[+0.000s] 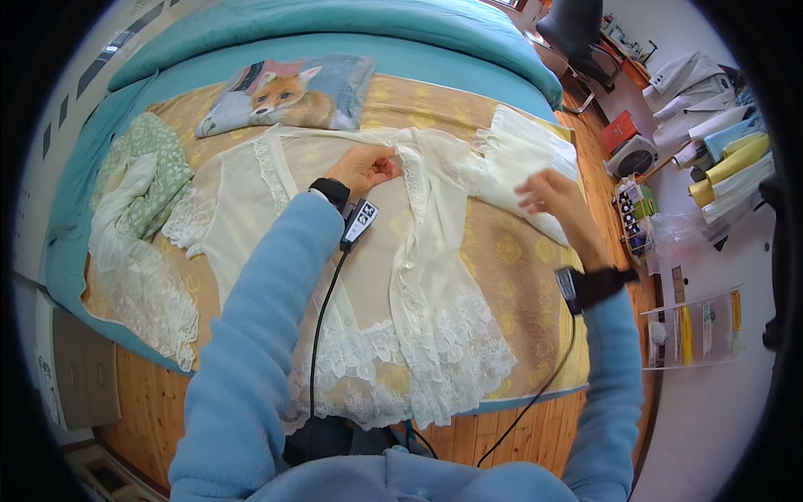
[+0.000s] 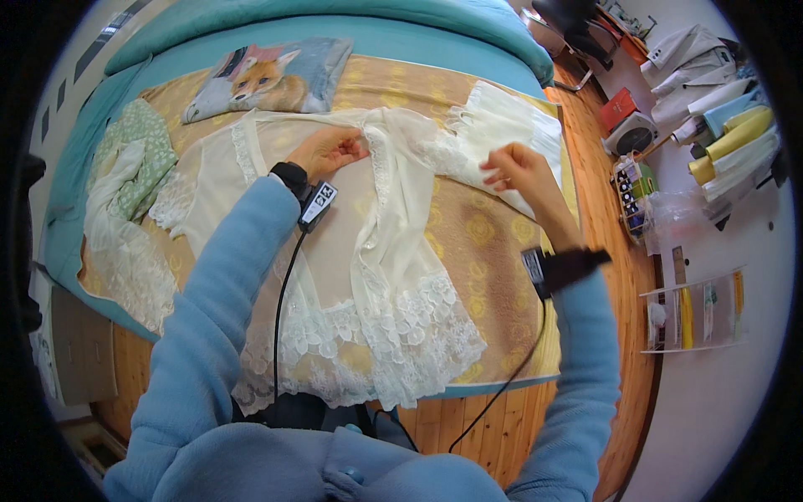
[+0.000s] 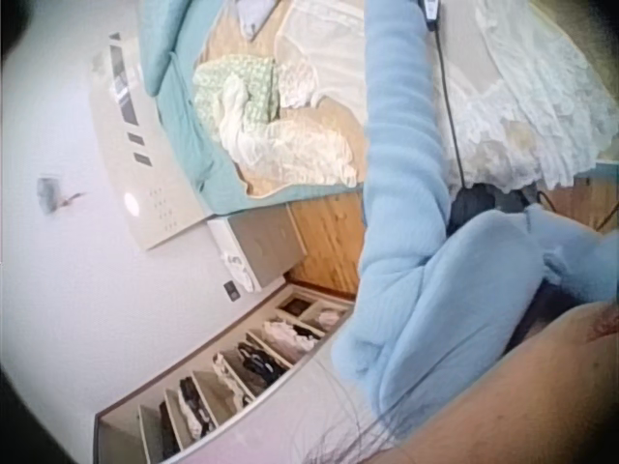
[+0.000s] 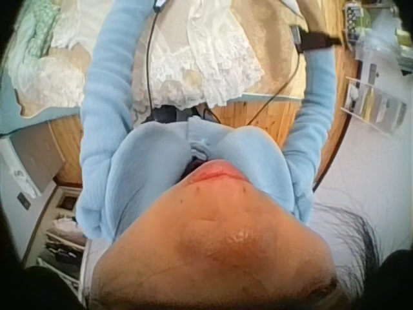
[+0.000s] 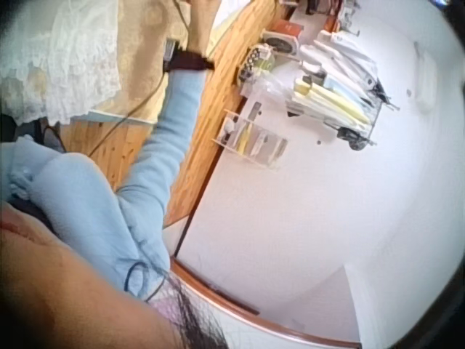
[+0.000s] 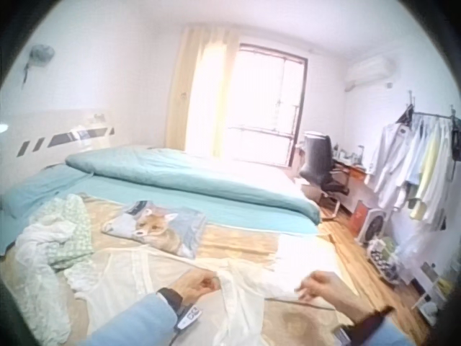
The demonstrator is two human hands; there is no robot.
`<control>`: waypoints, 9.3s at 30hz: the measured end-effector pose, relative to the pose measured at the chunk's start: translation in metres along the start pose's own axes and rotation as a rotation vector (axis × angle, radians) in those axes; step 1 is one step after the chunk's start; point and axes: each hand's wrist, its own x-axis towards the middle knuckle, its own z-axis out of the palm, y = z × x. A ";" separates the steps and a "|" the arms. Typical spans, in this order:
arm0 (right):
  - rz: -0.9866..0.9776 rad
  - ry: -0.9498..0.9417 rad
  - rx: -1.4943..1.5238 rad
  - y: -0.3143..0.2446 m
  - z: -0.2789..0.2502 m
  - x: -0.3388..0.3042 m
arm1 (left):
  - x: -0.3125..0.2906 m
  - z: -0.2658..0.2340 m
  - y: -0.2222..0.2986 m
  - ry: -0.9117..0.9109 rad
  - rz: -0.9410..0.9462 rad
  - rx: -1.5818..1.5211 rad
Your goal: The person removes a white lace garment from a plastic bag and places it on a bed. They then unfold the garment, smooth it out, and fold it neatly on the bed.
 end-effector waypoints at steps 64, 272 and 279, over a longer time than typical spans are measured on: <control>-0.440 0.352 0.173 0.128 0.017 0.164 | 0.033 -0.041 0.111 0.414 0.680 0.738; -0.307 -0.177 -0.324 0.068 0.018 0.118 | -0.148 0.040 0.000 0.275 -0.313 0.799; -0.234 -0.360 -0.305 0.064 0.007 0.112 | -0.135 0.039 -0.017 0.220 -0.290 0.754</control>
